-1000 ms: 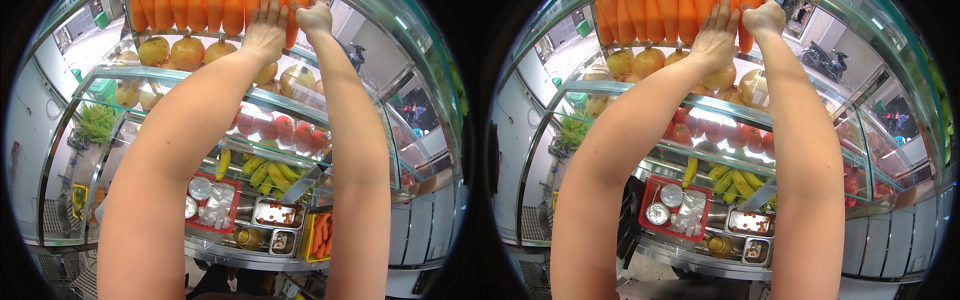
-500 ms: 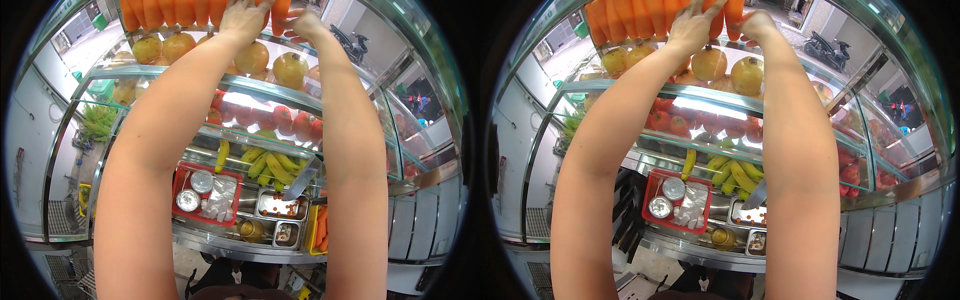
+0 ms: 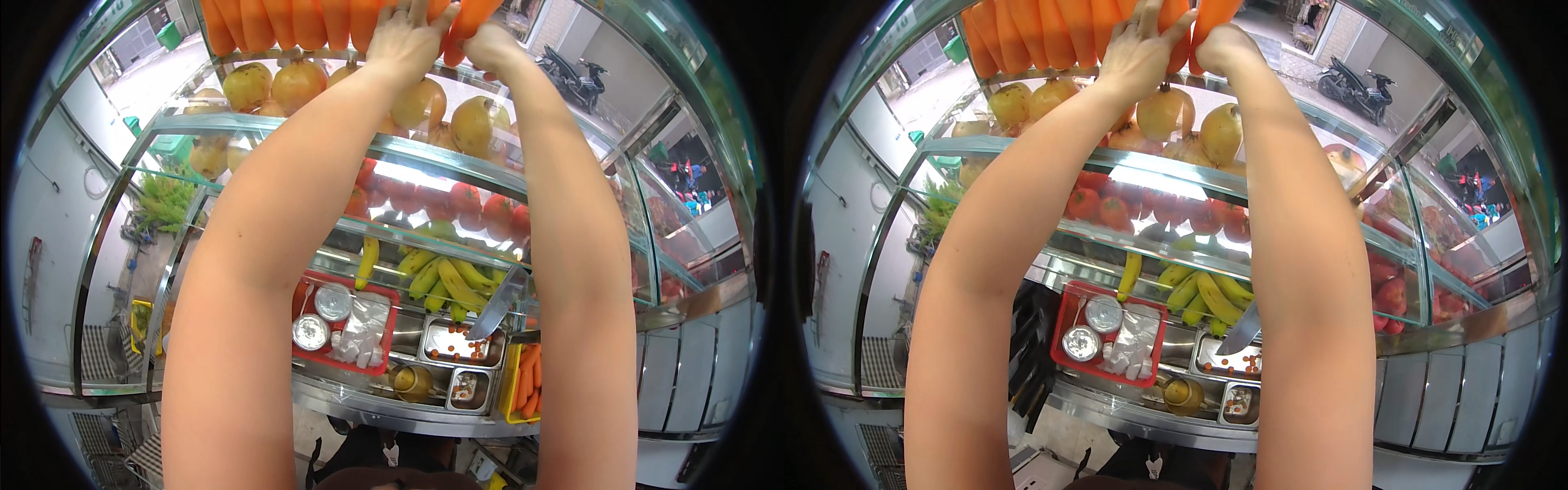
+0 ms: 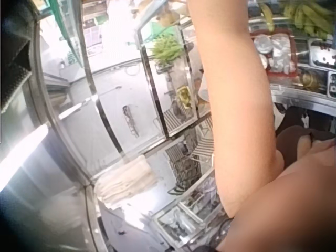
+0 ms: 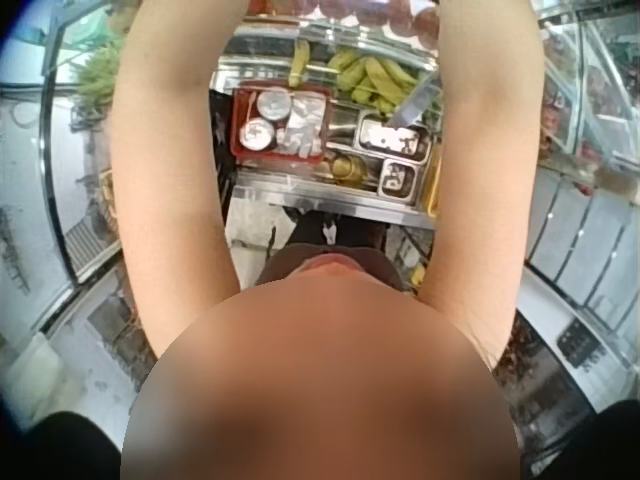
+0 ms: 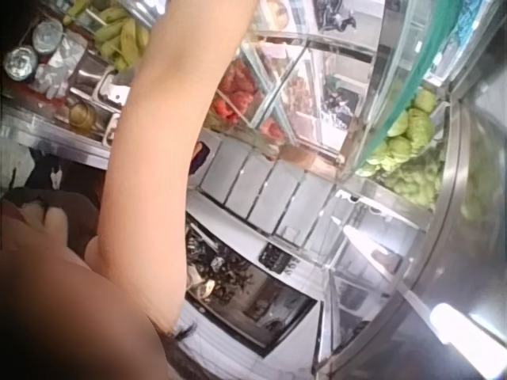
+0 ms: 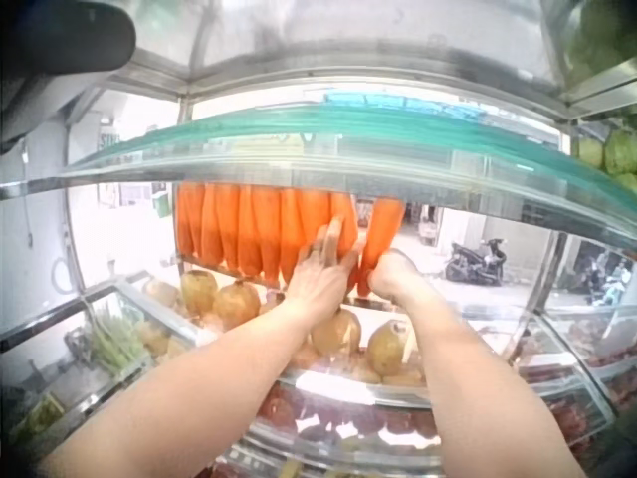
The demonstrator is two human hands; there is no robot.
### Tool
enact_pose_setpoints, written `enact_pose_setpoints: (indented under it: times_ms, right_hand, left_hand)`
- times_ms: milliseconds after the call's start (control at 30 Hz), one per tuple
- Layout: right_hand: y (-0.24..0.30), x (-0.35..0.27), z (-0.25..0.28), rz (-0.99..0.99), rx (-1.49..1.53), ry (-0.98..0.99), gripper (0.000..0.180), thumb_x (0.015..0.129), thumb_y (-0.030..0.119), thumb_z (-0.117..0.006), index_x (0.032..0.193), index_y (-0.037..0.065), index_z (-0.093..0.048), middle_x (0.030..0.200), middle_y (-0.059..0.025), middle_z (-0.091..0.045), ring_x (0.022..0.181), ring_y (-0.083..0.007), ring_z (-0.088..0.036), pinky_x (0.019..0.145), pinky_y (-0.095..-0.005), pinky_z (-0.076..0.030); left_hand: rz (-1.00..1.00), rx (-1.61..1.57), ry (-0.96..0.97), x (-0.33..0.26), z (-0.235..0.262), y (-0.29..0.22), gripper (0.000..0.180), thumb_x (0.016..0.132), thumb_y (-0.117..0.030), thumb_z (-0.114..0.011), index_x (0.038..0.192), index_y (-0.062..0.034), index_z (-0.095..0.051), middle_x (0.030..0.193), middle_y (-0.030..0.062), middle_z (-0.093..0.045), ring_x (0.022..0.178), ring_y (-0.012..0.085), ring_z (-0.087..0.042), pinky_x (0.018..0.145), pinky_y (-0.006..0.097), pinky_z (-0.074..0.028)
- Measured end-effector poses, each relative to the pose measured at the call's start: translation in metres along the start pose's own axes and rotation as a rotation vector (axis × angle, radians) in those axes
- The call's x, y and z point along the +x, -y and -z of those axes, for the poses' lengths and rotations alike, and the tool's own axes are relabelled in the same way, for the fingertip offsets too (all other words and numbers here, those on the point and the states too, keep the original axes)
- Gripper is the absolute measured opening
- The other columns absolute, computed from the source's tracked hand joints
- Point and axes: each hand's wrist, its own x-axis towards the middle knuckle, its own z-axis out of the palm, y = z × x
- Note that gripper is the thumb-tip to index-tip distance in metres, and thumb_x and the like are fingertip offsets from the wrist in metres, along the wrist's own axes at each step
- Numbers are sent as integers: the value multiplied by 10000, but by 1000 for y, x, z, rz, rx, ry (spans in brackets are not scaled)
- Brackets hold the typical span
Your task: The person peels multiple carrots one at a time using a knife, then places the peeled carrots into a display case. The person repeats this process for several carrots throughout the clip.
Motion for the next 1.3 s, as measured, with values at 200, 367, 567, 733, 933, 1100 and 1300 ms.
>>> enact_pose_setpoints:
  times_ms: [200, 367, 567, 733, 933, 1100, 1300]
  right_hand:
    - [-3, 22, 0, 182, 341, -803, 297, 759, 189, -611, 955, -28, -560, 909, -271, -611, 911, -408, -581, 800, -428, -456]
    - [17, 5, 11, 55, 304, -729, 426, 723, 241, -637, 1008, -41, -497, 951, -278, -599, 948, -400, -573, 829, -420, -448]
    - [26, -1, 14, 2, 296, -728, 492, 694, 296, -687, 999, -41, -500, 951, -252, -609, 957, -389, -576, 823, -406, -453]
    - [16, 8, 8, -26, 393, -687, 461, 711, 314, -724, 983, -8, -537, 918, -192, -623, 878, -296, -611, 744, -370, -488]
    - [-20, 20, 6, 197, 1148, -324, 338, 770, 186, -712, 990, -32, -577, 807, -97, -638, 731, -155, -615, 597, -279, -507]
    - [-18, 25, 1, 191, 615, -461, 465, 709, 281, -747, 1020, -28, -594, 835, -151, -659, 694, -219, -640, 641, -306, -506]
    - [5, -6, 17, 63, 381, -489, 598, 650, 399, -754, 1051, -5, -572, 910, -196, -644, 855, -307, -630, 757, -364, -487]
  left_hand:
    - [1, -40, -45, 1, -6, -3, 573, 801, -106, -508, 1345, -109, -328, 1399, 202, -177, 1295, 367, -234, 1027, 451, -274]
    - [-20, -67, -143, 2, -10, -8, 559, 776, -53, -477, 1315, -50, -330, 1372, 211, -212, 1267, 364, -258, 1036, 457, -255]
    - [5, -55, -215, 3, -25, -9, 594, 778, -52, -448, 1346, -49, -274, 1363, 222, -226, 1251, 380, -274, 1021, 462, -265]
    - [-26, -73, -182, 0, -12, -10, 621, 765, -35, -456, 1354, -47, -260, 1367, 236, -215, 1245, 396, -284, 1009, 459, -288]
    - [-75, -80, -181, -1, -6, -9, 676, 734, -33, -521, 1357, -57, -259, 1374, 242, -199, 1250, 410, -271, 992, 463, -314]
    - [-84, -82, -209, 1, -11, -7, 708, 720, -59, -561, 1357, -48, -251, 1375, 239, -195, 1260, 410, -263, 993, 461, -317]
    - [-48, -85, -104, 1, -2, -3, 704, 727, -66, -561, 1349, -3, -238, 1376, 234, -193, 1259, 389, -280, 980, 460, -326]
